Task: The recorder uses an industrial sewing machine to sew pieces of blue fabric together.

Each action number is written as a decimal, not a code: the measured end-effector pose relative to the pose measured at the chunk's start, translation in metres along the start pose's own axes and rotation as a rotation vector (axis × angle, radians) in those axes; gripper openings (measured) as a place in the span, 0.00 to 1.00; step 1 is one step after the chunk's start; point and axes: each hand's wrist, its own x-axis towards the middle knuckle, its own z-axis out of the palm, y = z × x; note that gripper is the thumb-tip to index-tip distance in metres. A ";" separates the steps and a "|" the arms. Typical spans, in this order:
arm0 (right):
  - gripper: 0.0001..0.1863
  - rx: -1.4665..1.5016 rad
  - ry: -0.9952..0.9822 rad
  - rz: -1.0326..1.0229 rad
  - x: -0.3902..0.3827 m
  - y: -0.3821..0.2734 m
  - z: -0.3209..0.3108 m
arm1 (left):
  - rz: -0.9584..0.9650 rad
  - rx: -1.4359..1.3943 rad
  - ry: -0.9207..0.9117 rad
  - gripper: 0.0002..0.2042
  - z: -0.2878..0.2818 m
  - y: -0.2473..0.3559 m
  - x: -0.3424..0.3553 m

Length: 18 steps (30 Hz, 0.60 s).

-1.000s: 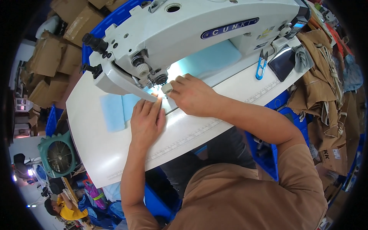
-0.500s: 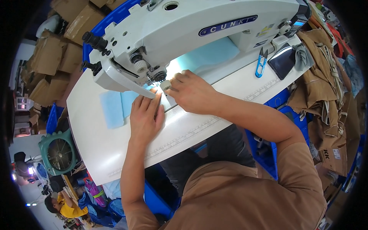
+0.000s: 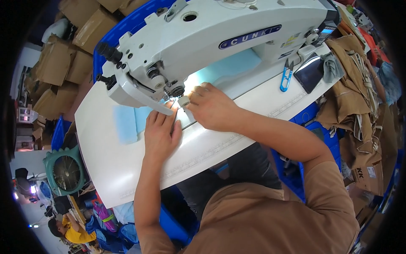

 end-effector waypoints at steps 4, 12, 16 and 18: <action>0.07 0.014 0.023 -0.023 0.000 0.000 0.003 | 0.003 0.028 -0.001 0.20 0.001 -0.003 -0.003; 0.07 0.007 -0.040 0.015 0.000 -0.001 0.000 | -0.011 0.031 -0.024 0.22 -0.001 -0.002 -0.002; 0.08 0.022 -0.028 0.019 0.001 -0.001 -0.002 | -0.003 0.019 -0.022 0.22 -0.001 -0.003 -0.002; 0.11 0.006 -0.022 0.018 0.002 -0.001 -0.004 | -0.013 0.006 -0.022 0.22 0.000 -0.003 -0.002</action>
